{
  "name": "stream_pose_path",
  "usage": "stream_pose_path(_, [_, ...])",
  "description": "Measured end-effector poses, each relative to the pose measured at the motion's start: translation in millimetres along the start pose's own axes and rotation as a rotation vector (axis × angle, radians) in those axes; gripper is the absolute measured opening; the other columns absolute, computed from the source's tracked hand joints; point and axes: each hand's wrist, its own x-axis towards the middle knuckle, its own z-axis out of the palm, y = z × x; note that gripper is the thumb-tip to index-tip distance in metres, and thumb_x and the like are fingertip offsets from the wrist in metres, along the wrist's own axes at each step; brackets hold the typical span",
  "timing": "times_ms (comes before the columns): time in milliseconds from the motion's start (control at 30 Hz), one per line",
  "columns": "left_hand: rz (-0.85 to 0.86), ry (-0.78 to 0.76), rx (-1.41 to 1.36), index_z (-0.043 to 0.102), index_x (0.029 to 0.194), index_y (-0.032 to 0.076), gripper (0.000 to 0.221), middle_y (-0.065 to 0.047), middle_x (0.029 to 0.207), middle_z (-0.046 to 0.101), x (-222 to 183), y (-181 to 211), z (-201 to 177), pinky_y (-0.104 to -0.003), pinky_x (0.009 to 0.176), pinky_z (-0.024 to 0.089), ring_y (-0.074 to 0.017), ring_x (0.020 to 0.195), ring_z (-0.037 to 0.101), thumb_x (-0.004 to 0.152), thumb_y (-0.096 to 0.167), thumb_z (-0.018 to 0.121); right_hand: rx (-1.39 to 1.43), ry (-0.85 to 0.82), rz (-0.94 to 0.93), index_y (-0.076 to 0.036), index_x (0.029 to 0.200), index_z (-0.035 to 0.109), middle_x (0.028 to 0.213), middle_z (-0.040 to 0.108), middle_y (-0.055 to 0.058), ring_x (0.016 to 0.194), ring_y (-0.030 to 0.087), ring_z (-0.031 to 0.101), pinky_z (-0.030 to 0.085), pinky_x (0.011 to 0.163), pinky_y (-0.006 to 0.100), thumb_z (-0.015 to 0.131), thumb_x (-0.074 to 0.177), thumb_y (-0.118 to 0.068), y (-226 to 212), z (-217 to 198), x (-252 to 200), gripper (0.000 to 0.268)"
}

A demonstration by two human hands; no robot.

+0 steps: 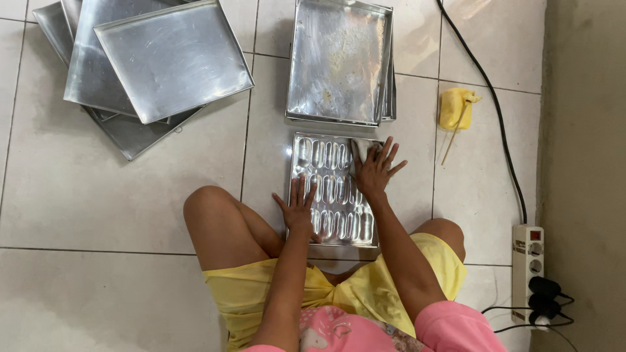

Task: The person wipes a baking tray and a specialty cookie tray using a cloth.

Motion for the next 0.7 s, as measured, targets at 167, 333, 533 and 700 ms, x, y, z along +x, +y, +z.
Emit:
stream_pose_path(167, [0.008,0.016,0.02,-0.03,0.16,0.031,0.159,-0.01,0.17,-0.032,-6,-2,-4,-0.087,0.111,0.0,-0.0354,0.155,-0.032,0.059,0.078,0.084,0.042,0.001,0.015,-0.008,0.161,0.036,0.176,-0.006,0.022,0.16,0.044,-0.011,-0.011,0.116,0.077,0.049,0.099,-0.059,10,1,-99,0.081])
stream_pose_path(333, [0.021,-0.007,0.019,-0.028,0.161,0.03,0.157,-0.009,0.171,-0.029,-12,-5,-12,-0.084,0.113,0.0,-0.0334,0.156,-0.029,0.06,0.08,0.081,-0.015,0.012,0.012,-0.007,0.16,0.036,0.176,-0.003,0.024,0.161,0.045,-0.007,-0.01,0.116,0.077,0.056,0.093,-0.053,17,23,-157,0.084])
stream_pose_path(533, [-0.008,-0.015,0.02,-0.031,0.159,0.031,0.163,-0.011,0.17,-0.033,-3,1,-3,-0.087,0.111,0.0,-0.0362,0.155,-0.031,0.054,0.076,0.086,0.039,0.017,0.04,-0.003,0.158,0.04,0.175,-0.01,0.024,0.16,0.044,-0.015,-0.014,0.116,0.077,0.051,0.103,-0.045,4,13,-34,0.071])
stream_pose_path(700, [0.003,-0.007,0.014,-0.031,0.158,0.031,0.165,-0.013,0.169,-0.034,0,2,0,-0.088,0.11,-0.001,-0.0368,0.155,-0.032,0.053,0.071,0.089,0.088,-0.025,0.069,-0.004,0.159,0.037,0.174,-0.019,0.02,0.158,0.04,-0.024,-0.021,0.114,0.077,0.045,0.106,-0.046,0,5,-1,0.068])
